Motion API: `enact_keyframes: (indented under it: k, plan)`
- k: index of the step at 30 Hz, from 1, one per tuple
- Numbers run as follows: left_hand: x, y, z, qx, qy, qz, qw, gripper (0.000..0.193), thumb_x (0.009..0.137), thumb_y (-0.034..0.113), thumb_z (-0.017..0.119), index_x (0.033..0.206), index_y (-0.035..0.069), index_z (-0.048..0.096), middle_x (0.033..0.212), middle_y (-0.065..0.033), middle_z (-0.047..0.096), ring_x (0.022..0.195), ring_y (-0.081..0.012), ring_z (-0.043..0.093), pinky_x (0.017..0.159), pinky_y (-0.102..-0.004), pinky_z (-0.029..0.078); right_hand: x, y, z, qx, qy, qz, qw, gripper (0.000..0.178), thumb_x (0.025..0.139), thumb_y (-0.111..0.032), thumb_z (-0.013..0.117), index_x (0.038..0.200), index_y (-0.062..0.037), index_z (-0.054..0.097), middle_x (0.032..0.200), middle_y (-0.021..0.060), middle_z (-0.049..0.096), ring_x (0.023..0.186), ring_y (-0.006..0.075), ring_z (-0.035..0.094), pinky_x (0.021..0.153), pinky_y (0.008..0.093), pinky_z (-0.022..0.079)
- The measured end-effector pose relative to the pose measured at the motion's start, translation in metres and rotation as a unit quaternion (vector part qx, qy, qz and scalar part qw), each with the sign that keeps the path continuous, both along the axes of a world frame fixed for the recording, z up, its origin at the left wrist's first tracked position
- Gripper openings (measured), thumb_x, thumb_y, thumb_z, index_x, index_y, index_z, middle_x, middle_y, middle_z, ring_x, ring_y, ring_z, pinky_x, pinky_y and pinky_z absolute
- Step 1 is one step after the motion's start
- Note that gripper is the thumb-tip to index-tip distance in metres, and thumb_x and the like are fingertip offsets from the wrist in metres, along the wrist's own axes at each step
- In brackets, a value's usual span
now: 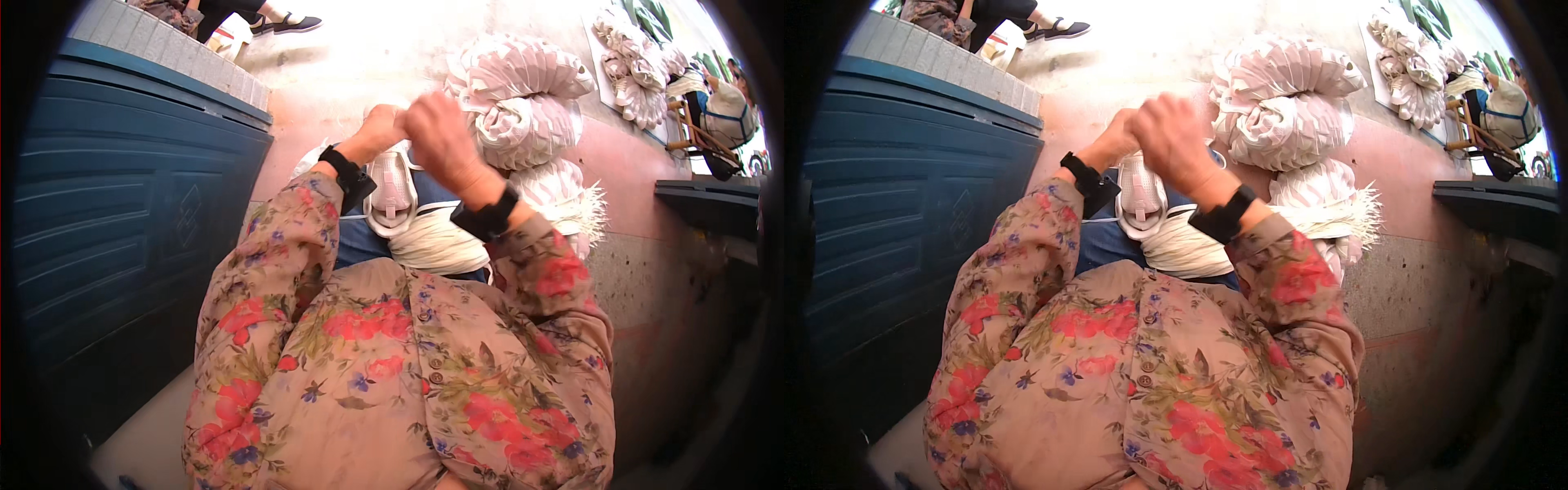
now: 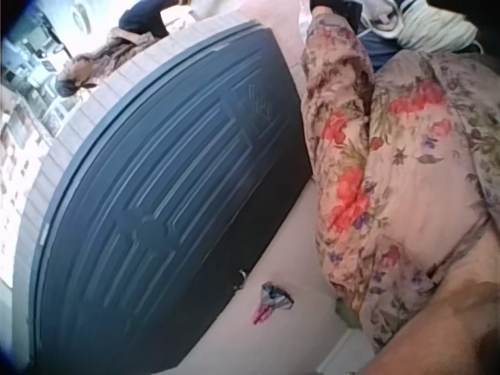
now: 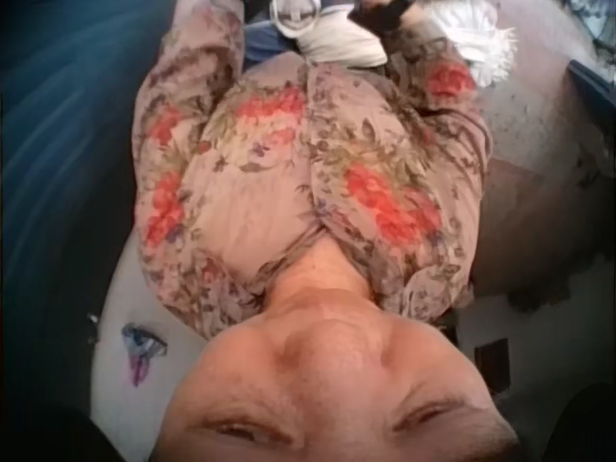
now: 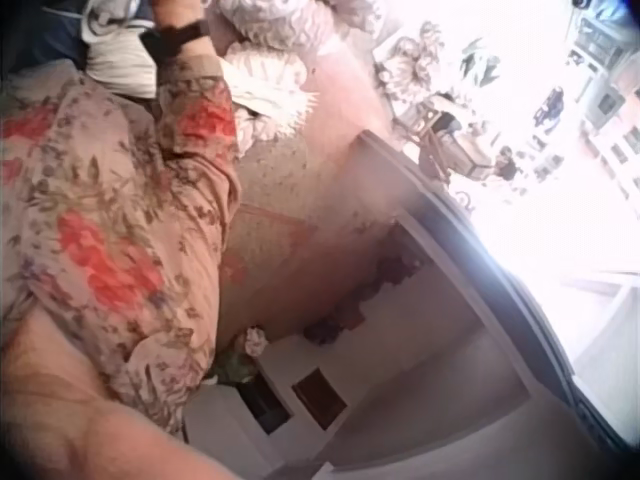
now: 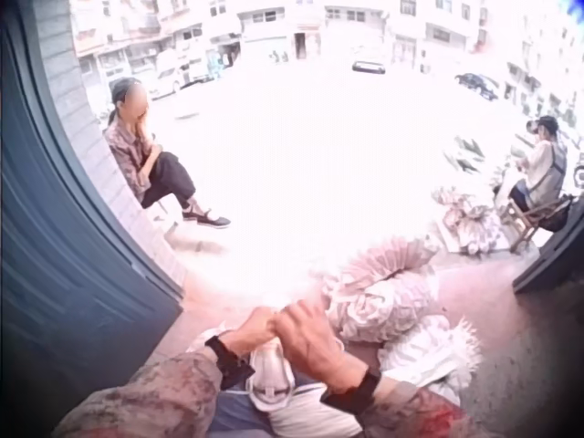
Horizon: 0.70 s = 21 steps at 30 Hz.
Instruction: The recorder is lacing a white athletic shoe by hand, pulling laces through eyelets and organizing bunches of laces.
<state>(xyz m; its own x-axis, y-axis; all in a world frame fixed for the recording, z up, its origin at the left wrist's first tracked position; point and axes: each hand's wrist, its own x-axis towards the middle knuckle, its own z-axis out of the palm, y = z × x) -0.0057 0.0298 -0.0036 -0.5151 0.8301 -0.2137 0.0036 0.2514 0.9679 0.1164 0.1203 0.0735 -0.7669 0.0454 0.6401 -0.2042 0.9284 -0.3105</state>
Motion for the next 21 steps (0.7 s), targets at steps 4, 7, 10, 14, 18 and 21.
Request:
enact_keyframes:
  k: [4, 7, 10, 14, 18, 21]
  plan:
    - [-0.003, 0.005, 0.006, -0.094, 0.043, 0.028, 0.994, 0.015, 0.062, 0.009, 0.070, 0.072, 0.000, 0.063, 0.068, -0.0059, 0.060, 0.063, -0.0107, 0.055, 0.058, -0.0241, 0.045, -0.003, 0.034, 0.013, -0.130, -0.066, -0.007, 0.989, 0.005, 0.070, -0.012, 0.057, 0.070, -0.0086, 0.060, 0.070, 0.0088, 0.053, 0.073, 0.0268, 0.051, 0.065, 0.0382, 0.040]
    - [-0.011, 0.000, 0.016, -0.092, 0.000, 0.035, 0.995, 0.014, 0.068, 0.007, 0.068, 0.079, 0.000, 0.062, 0.074, -0.0047, 0.060, 0.067, -0.0102, 0.054, 0.063, -0.0225, 0.044, 0.014, 0.008, -0.056, -0.141, -0.152, 0.041, 0.977, 0.010, 0.071, -0.017, 0.057, 0.070, -0.0083, 0.063, 0.069, 0.0104, 0.054, 0.073, 0.0287, 0.052, 0.063, 0.0404, 0.041]
    - [-0.018, -0.012, 0.015, -0.073, -0.018, 0.039, 0.996, 0.015, 0.069, 0.005, 0.067, 0.082, -0.001, 0.061, 0.076, -0.0048, 0.060, 0.069, -0.0103, 0.054, 0.064, -0.0222, 0.044, 0.018, -0.024, -0.081, -0.055, -0.259, -0.032, 0.964, 0.010, 0.068, -0.018, 0.058, 0.072, -0.0105, 0.064, 0.077, 0.0058, 0.055, 0.083, 0.0225, 0.051, 0.068, 0.0382, 0.037]
    - [-0.015, -0.017, 0.027, -0.079, -0.027, 0.039, 0.996, 0.018, 0.070, 0.006, 0.067, 0.085, -0.001, 0.060, 0.077, -0.0050, 0.060, 0.071, -0.0100, 0.055, 0.065, -0.0216, 0.044, 0.011, -0.035, -0.076, 0.171, -0.271, -0.040, 0.946, 0.010, 0.068, -0.017, 0.055, 0.069, -0.0105, 0.063, 0.077, 0.0039, 0.054, 0.083, 0.0195, 0.048, 0.070, 0.0363, 0.034]
    - [-0.007, -0.012, 0.026, -0.075, -0.020, 0.055, 0.995, 0.021, 0.065, 0.009, 0.071, 0.081, -0.001, 0.061, 0.072, -0.0056, 0.059, 0.066, -0.0110, 0.054, 0.060, -0.0230, 0.044, 0.006, -0.024, -0.078, 0.217, -0.252, 0.011, 0.943, 0.012, 0.069, -0.014, 0.051, 0.064, -0.0115, 0.061, 0.078, 0.0039, 0.053, 0.083, 0.0190, 0.046, 0.070, 0.0345, 0.034]
    - [-0.006, -0.005, 0.022, -0.078, -0.039, 0.049, 0.995, 0.027, 0.063, 0.013, 0.072, 0.082, -0.002, 0.061, 0.076, -0.0071, 0.060, 0.067, -0.0102, 0.054, 0.061, -0.0232, 0.044, 0.010, -0.011, -0.073, 0.196, -0.236, 0.068, 0.949, 0.011, 0.068, -0.012, 0.052, 0.076, -0.0099, 0.059, 0.077, 0.0035, 0.050, 0.084, 0.0193, 0.047, 0.073, 0.0360, 0.034]
